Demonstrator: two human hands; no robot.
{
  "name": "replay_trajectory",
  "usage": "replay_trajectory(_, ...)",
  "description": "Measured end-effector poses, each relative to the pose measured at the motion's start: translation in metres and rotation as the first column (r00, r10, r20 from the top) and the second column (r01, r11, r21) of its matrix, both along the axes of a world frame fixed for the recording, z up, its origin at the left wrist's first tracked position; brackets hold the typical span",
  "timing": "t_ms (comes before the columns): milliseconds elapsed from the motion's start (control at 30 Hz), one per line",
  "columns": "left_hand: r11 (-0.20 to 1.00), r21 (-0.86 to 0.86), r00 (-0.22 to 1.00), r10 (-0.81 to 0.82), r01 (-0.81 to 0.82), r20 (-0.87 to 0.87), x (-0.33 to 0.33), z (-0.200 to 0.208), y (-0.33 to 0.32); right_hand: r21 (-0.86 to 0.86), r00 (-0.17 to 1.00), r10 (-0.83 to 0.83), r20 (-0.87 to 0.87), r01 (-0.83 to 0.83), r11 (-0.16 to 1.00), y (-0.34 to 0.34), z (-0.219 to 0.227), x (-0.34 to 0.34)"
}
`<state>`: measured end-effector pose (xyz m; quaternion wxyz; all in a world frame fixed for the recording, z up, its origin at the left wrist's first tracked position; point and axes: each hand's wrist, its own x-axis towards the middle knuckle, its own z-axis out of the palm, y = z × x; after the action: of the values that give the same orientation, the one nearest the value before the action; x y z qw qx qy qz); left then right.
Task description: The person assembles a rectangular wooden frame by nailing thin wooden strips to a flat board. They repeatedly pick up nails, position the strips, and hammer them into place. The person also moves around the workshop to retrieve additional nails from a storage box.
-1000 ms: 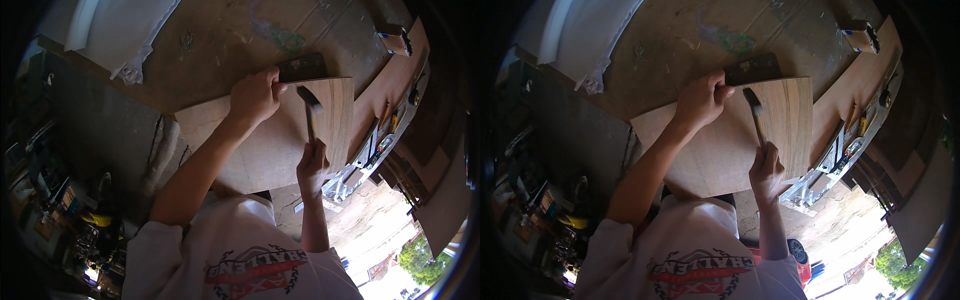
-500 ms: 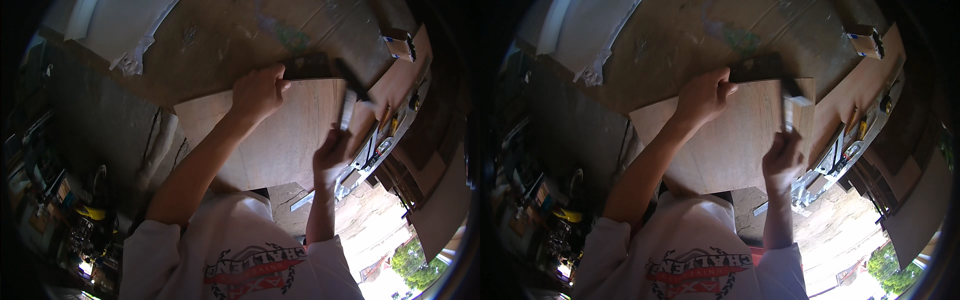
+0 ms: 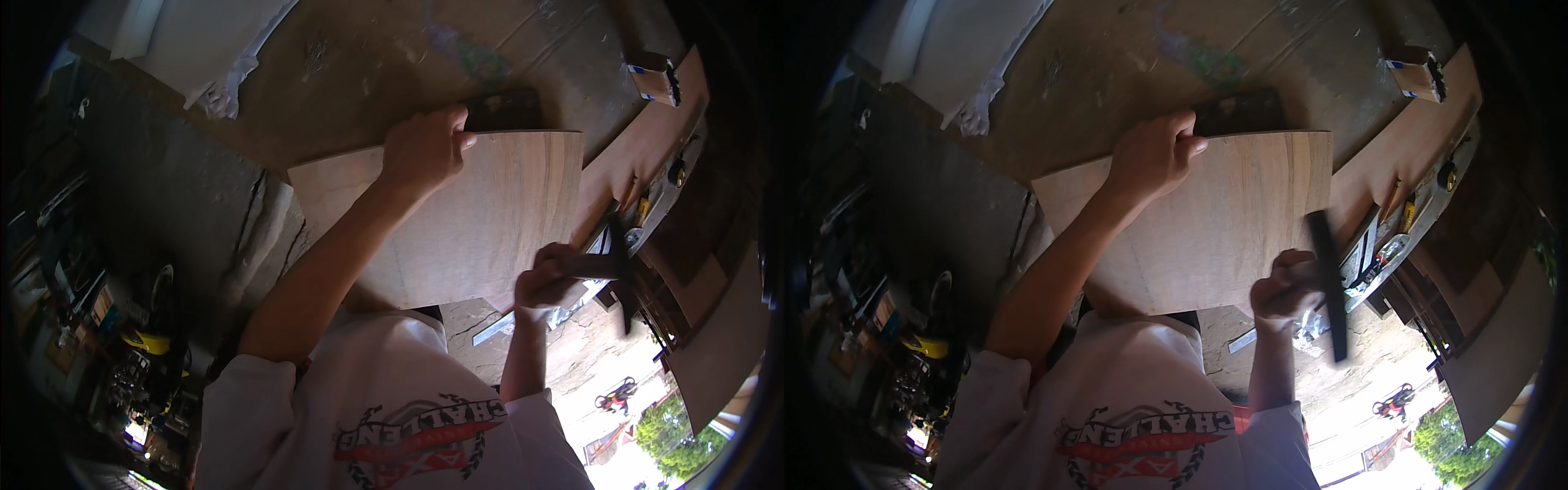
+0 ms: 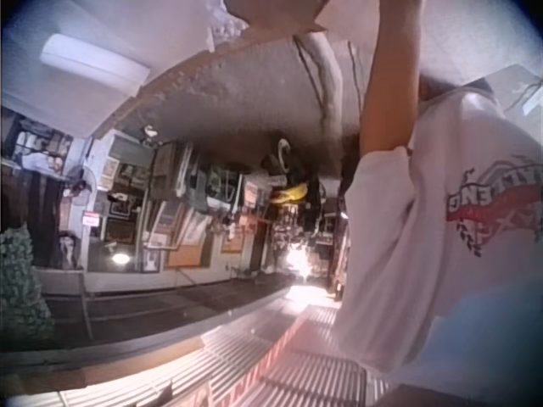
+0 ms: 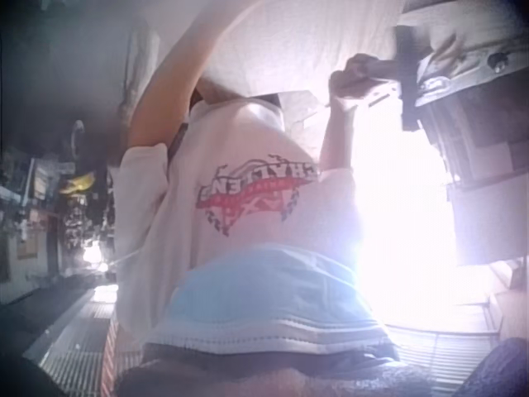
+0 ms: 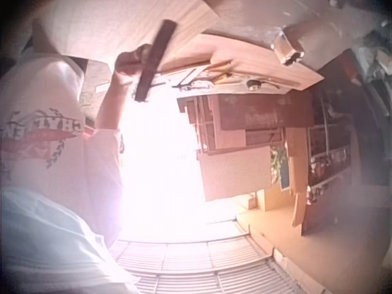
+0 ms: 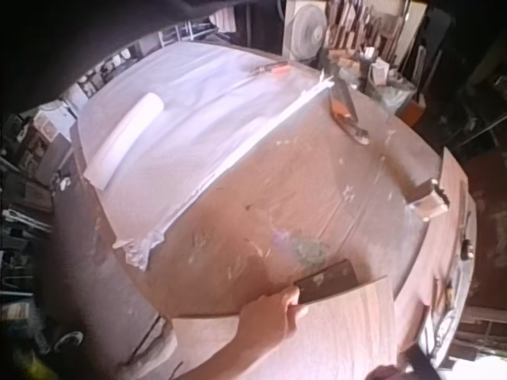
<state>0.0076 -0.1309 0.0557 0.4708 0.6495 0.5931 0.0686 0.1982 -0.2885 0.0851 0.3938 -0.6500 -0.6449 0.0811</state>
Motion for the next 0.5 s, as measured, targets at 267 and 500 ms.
replay_trajectory(267,1.000,0.013,1.000,0.015,-0.015,0.013,0.000,-0.003,-0.001,-0.122,0.990,-0.074,-0.120,0.059,0.991,-0.002,0.013,0.004)
replay_trajectory(500,0.994,0.103,0.999,0.016,-0.019,0.029,0.000,-0.007,-0.001,-0.393,0.975,-0.115,0.192,0.183,0.901,0.007,0.035,-0.013)
